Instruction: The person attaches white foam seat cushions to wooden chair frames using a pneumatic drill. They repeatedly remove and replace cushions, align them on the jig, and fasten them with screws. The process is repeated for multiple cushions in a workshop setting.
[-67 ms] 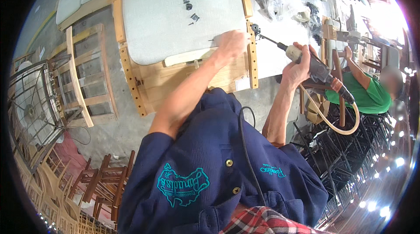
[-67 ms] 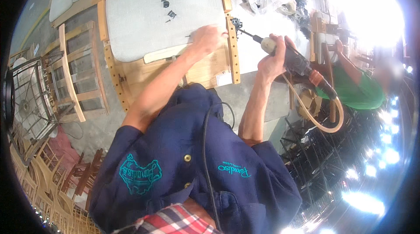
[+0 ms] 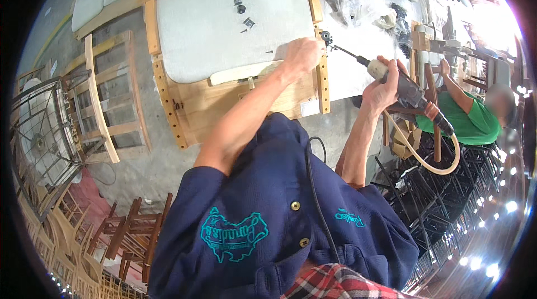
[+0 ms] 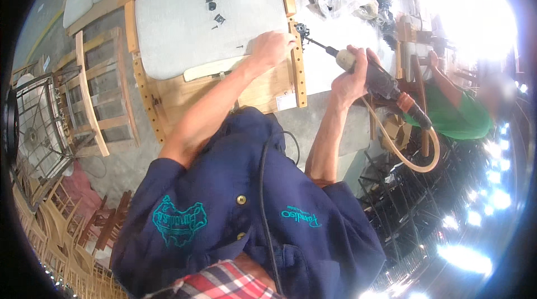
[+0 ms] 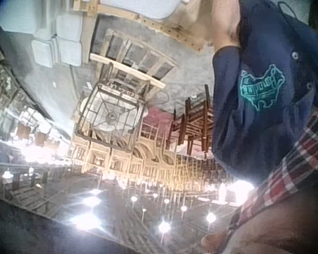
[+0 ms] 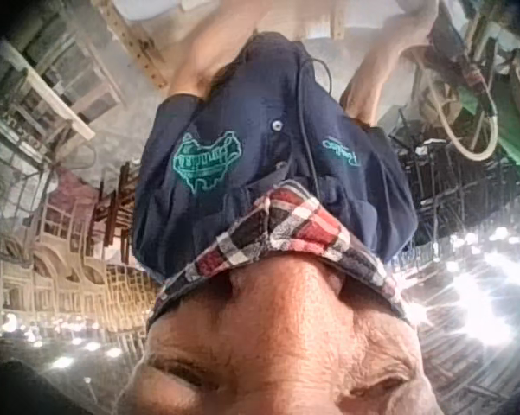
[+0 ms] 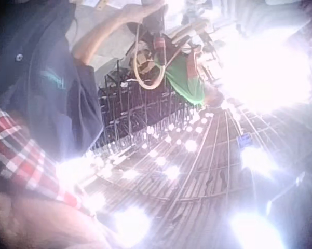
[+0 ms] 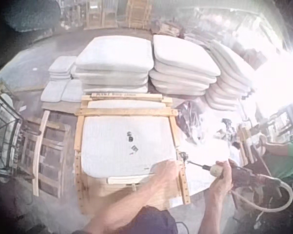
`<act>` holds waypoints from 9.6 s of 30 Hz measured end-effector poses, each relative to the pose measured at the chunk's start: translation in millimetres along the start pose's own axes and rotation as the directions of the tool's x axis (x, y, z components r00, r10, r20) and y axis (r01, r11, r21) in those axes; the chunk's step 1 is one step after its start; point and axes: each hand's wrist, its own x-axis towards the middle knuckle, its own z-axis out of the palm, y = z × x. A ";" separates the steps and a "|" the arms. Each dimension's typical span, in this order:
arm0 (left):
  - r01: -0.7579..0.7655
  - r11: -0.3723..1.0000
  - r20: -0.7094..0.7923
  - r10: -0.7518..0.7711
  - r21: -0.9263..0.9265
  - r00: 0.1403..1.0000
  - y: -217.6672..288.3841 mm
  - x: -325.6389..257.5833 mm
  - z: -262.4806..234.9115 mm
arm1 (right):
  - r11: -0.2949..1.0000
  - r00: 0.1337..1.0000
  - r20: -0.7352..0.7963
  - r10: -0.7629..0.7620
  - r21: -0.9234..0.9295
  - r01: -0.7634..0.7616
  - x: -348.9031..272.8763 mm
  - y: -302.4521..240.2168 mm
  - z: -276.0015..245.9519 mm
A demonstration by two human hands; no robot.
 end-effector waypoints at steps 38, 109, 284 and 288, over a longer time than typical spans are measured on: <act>0.260 0.965 -0.590 -0.224 -0.024 0.776 -97.6 -76.4 -107.0 | 0.995 0.945 0.313 0.088 0.023 -0.101 -50.0 51.1 81.8; -0.020 0.693 -0.401 0.441 0.721 0.803 -207.4 77.2 -211.8 | 0.975 0.878 0.425 0.222 -0.109 -0.193 -60.6 56.1 98.5; 0.044 0.325 -0.058 -0.298 -0.945 0.953 -39.3 -138.6 -78.5 | 0.895 0.867 0.459 0.193 0.279 -0.347 -82.3 -36.6 38.1; 0.095 0.455 -0.015 -0.231 -0.885 0.973 -39.5 -154.9 -86.8 | 0.889 0.863 0.464 0.202 0.282 -0.360 -88.0 -44.7 26.4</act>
